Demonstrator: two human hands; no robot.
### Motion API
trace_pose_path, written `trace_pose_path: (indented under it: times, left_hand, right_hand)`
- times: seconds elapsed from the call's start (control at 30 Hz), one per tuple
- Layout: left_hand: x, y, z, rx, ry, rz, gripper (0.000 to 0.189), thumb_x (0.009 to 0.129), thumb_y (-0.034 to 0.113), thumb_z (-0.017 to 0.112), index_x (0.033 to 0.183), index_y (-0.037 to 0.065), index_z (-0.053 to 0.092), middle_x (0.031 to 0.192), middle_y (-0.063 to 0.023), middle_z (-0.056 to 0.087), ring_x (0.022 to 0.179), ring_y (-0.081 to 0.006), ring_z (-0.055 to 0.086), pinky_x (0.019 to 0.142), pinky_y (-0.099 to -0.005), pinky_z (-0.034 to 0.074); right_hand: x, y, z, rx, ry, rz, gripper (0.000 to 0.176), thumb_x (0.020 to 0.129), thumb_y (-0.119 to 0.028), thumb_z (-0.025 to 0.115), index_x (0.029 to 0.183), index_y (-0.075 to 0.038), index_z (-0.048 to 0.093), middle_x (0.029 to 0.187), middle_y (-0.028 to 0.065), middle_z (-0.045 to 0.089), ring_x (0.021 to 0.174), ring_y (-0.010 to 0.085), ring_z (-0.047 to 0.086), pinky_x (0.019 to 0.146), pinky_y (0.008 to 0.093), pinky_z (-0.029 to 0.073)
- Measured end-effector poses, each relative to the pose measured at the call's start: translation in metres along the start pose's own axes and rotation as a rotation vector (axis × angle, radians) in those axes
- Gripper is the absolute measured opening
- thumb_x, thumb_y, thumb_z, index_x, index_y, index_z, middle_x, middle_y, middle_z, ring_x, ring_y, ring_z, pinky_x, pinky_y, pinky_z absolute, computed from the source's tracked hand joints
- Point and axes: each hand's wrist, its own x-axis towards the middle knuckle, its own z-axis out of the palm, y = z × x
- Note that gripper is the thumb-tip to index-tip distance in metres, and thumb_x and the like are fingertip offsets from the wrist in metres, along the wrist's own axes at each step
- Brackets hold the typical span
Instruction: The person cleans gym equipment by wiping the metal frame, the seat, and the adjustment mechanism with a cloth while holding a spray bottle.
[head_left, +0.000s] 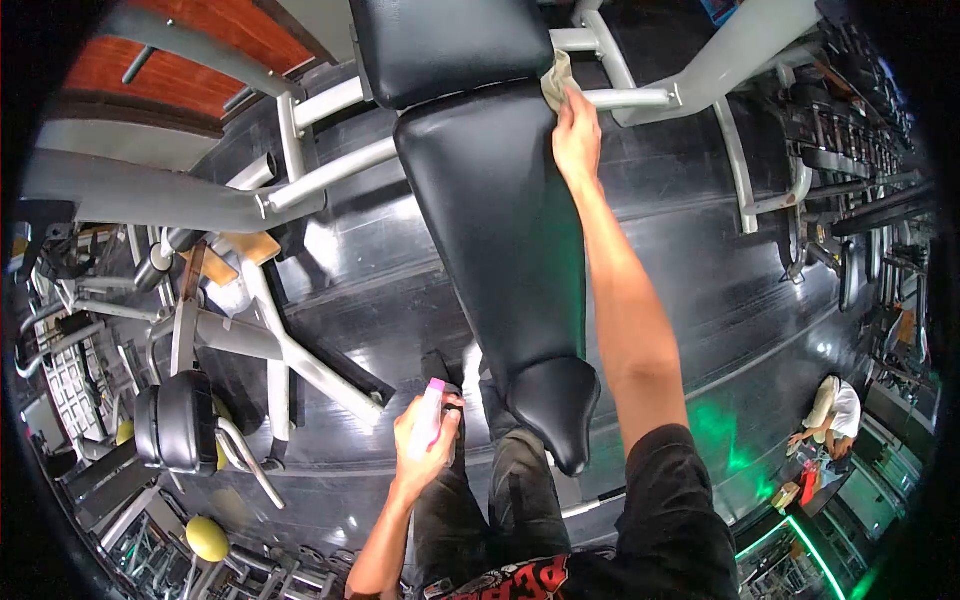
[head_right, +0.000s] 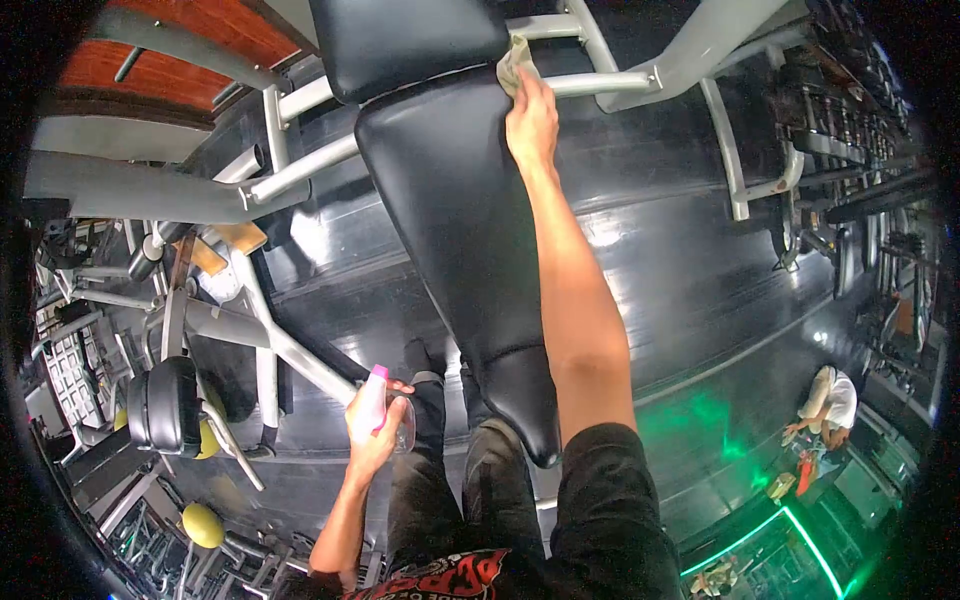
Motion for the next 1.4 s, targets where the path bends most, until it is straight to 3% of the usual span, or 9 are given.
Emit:
trace_pose_path:
  times: [0.13,0.27,0.4,0.57,0.73,0.83,0.93,1.2,1.4]
  left_hand:
    - [0.000,0.011,0.002,-0.044,-0.015,-0.077,0.014,0.083,-0.001,0.062,0.097,-0.002,0.061,0.088,-0.0088,0.068,0.064,-0.0104,0.059,0.062,-0.0264,0.049]
    - [-0.001,-0.003,0.002,0.031,-0.074,-0.026,0.015,0.083,-0.002,0.062,0.098,-0.002,0.061,0.089,-0.0099,0.069,0.069,-0.0132,0.063,0.065,-0.0277,0.050]
    - [-0.006,-0.005,0.005,0.046,-0.069,0.018,0.018,0.082,-0.004,0.061,0.100,-0.002,0.061,0.089,-0.0106,0.069,0.077,-0.0172,0.066,0.071,-0.0298,0.051]
    - [-0.012,-0.015,-0.001,0.007,-0.018,-0.016,0.018,0.083,-0.003,0.061,0.101,-0.002,0.061,0.089,-0.0105,0.069,0.079,-0.0170,0.066,0.073,-0.0299,0.051]
    - [-0.018,-0.014,-0.011,0.012,-0.024,-0.026,0.019,0.087,-0.003,0.059,0.106,-0.004,0.057,0.094,-0.0114,0.067,0.067,-0.0096,0.061,0.059,-0.0243,0.050]
    - [-0.022,-0.018,-0.011,-0.048,-0.027,-0.055,0.019,0.087,-0.001,0.059,0.106,-0.004,0.057,0.094,-0.0116,0.068,0.067,-0.0093,0.060,0.059,-0.0246,0.050]
    - [-0.031,-0.022,-0.016,0.028,-0.059,-0.023,0.017,0.088,-0.001,0.059,0.104,-0.004,0.057,0.094,-0.0117,0.068,0.066,-0.0092,0.060,0.058,-0.0244,0.050]
    - [-0.051,-0.040,-0.040,0.001,-0.001,0.044,0.015,0.086,0.000,0.060,0.101,-0.003,0.059,0.092,-0.0091,0.068,0.061,-0.0085,0.059,0.057,-0.0243,0.049]
    - [-0.065,-0.043,-0.050,0.001,-0.005,-0.041,0.013,0.084,0.000,0.062,0.098,-0.001,0.062,0.090,-0.0086,0.068,0.058,-0.0094,0.060,0.055,-0.0241,0.048]
  right_hand:
    - [-0.083,0.040,-0.040,0.040,-0.085,0.069,0.031,0.096,-0.011,0.047,0.126,-0.005,0.053,0.118,0.0222,0.057,0.111,0.0389,0.055,0.094,0.0417,0.045]
    - [-0.237,0.146,-0.088,0.079,-0.261,0.456,0.033,0.099,-0.020,0.043,0.127,-0.004,0.050,0.112,0.0214,0.058,0.102,0.0385,0.056,0.090,0.0444,0.043]
    - [-0.249,0.121,-0.121,0.124,-0.385,1.004,0.031,0.100,-0.021,0.041,0.126,-0.008,0.051,0.103,0.0162,0.061,0.094,0.0306,0.058,0.088,0.0410,0.044]
    - [-0.140,0.105,-0.064,0.117,-0.285,0.595,0.033,0.101,-0.016,0.038,0.130,-0.009,0.051,0.131,0.0145,0.055,0.125,0.0258,0.048,0.103,0.0358,0.036]
    - [-0.033,-0.025,-0.030,0.074,-0.034,-0.151,0.033,0.090,-0.004,0.049,0.121,-0.007,0.058,0.122,0.0152,0.060,0.114,0.0320,0.057,0.096,0.0366,0.046]
    - [-0.030,-0.077,0.006,-0.111,-0.198,-0.637,0.043,0.076,0.002,0.057,0.108,-0.024,0.066,0.113,0.0044,0.064,0.110,0.0245,0.059,0.098,0.0352,0.048]
    - [-0.043,-0.101,0.057,-0.211,-0.377,-0.948,0.035,0.077,-0.010,0.059,0.107,-0.026,0.065,0.118,0.0006,0.062,0.118,0.0232,0.053,0.105,0.0402,0.040]
    - [-0.115,-0.155,0.104,-1.309,-0.996,-1.109,0.031,0.092,-0.026,0.054,0.121,-0.022,0.063,0.128,-0.0012,0.058,0.128,0.0228,0.045,0.112,0.0547,0.018]
    - [-0.259,-0.089,0.083,-1.346,-1.537,-0.927,0.034,0.095,-0.029,0.046,0.122,-0.019,0.064,0.127,0.0033,0.059,0.123,0.0294,0.049,0.112,0.0596,0.012]
